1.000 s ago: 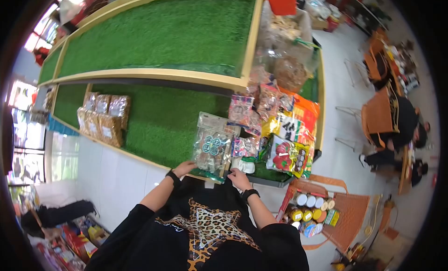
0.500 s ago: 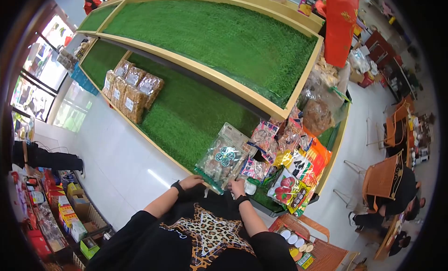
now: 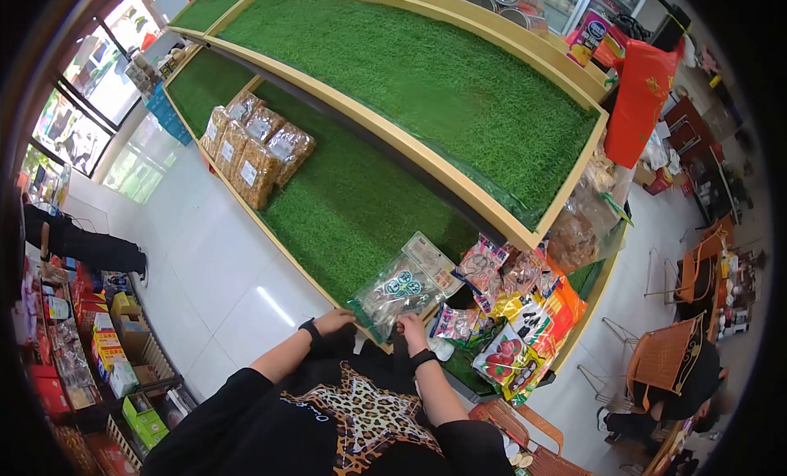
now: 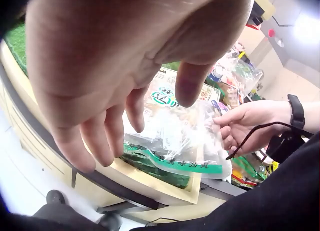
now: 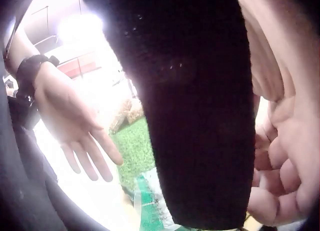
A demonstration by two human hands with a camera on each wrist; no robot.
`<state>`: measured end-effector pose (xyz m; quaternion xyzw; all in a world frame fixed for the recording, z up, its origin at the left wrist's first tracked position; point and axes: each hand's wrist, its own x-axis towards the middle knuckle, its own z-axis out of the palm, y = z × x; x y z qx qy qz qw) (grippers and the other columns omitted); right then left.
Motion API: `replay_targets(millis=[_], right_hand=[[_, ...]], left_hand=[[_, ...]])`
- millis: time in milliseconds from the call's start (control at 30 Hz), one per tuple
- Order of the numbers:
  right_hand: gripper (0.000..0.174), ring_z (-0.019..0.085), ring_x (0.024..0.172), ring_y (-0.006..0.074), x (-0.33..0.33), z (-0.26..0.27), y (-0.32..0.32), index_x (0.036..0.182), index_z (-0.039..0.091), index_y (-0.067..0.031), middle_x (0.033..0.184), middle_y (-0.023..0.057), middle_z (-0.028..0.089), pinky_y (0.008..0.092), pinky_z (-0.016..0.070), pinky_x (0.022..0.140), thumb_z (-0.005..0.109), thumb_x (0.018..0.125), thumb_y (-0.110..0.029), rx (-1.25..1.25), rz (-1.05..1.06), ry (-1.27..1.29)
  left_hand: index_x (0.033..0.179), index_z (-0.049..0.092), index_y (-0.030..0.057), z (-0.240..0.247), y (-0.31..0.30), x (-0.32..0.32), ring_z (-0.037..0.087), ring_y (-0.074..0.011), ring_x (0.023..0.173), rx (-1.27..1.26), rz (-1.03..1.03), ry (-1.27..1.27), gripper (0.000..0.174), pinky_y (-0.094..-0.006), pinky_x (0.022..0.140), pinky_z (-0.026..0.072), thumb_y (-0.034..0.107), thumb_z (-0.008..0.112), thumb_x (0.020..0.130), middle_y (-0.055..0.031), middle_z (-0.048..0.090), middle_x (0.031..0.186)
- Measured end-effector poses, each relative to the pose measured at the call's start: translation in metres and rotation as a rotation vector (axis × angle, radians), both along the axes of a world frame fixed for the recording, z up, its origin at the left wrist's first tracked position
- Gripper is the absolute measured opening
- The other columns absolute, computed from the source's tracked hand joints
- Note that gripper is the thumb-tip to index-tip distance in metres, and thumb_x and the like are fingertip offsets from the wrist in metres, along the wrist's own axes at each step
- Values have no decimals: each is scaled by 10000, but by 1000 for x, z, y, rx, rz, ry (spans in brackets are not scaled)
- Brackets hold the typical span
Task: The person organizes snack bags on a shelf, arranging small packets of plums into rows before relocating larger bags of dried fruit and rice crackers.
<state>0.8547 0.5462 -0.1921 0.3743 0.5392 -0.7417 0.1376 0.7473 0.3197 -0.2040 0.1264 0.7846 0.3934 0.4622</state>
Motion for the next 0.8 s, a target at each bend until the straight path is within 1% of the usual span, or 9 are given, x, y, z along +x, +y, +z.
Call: replay_targets(millis=[33, 133, 300, 500, 567, 600, 700, 733, 800], right_hand=[[114, 520, 622, 98, -8, 16, -3, 782, 524, -101, 715, 0, 534, 224, 404, 561, 517, 815, -210, 1, 2, -3], [93, 512, 824, 104, -32, 65, -18, 797, 525, -83, 823, 5, 542, 282, 404, 757, 507, 815, -172, -70, -46, 45], [171, 527, 850, 116, -76, 94, -40, 969, 536, -63, 915, 17, 564, 315, 422, 794, 455, 828, -114, -254, -149, 209], [213, 538, 887, 122, -134, 130, -65, 978, 555, -27, 992, 51, 583, 264, 419, 782, 425, 816, -74, -248, -174, 322], [284, 540, 902, 121, -159, 134, -79, 1062, 540, -7, 1003, 52, 587, 246, 407, 794, 424, 808, -65, -195, -184, 312], [221, 535, 862, 118, -174, 143, -87, 983, 537, -3, 934, 41, 576, 248, 405, 779, 416, 805, -53, -121, -179, 292], [109, 490, 760, 93, -210, 143, -94, 805, 521, -20, 833, 27, 554, 215, 376, 722, 414, 793, -36, 191, 26, 308], [89, 451, 732, 90, -223, 132, -99, 729, 495, -28, 820, 22, 547, 204, 356, 693, 422, 780, -29, 167, 10, 426], [94, 453, 751, 94, -247, 113, -105, 688, 464, -24, 815, 24, 542, 211, 361, 697, 432, 776, -32, 231, 96, 372]], left_hand=[[1013, 574, -37, 1, -3, -4, 552, -273, 933, -20, 80, 9, 477, -307, 826, 413, 367, 533, 762, -198, 582, 990], [1034, 564, -32, 7, -8, -23, 558, -274, 920, -108, 205, 10, 502, -313, 823, 413, 392, 526, 768, -193, 586, 982], [1098, 515, -53, -15, -19, -64, 554, -257, 913, -117, 263, -37, 590, -311, 803, 417, 450, 489, 791, -175, 580, 1001], [1126, 498, -29, -20, -35, -144, 543, -231, 889, 18, 293, -338, 608, -296, 761, 430, 479, 505, 791, -148, 563, 1031], [1092, 519, 19, 30, -39, -178, 544, -180, 800, 180, 365, -794, 533, -288, 699, 437, 440, 576, 769, -113, 571, 946], [1141, 471, 12, 20, -48, -197, 546, -165, 825, 221, 338, -852, 458, -282, 707, 449, 289, 594, 799, -81, 551, 991], [1101, 492, 39, 18, -84, -253, 527, -103, 658, 310, 247, -651, 410, -225, 564, 422, 252, 622, 776, -31, 552, 851], [1065, 503, 65, 29, -92, -266, 459, -63, 547, 299, 334, -558, 367, -192, 473, 348, 217, 636, 759, 10, 522, 744], [1060, 505, 85, 36, -110, -296, 464, -71, 556, 316, 361, -421, 340, -186, 481, 348, 161, 629, 753, 11, 534, 751]])
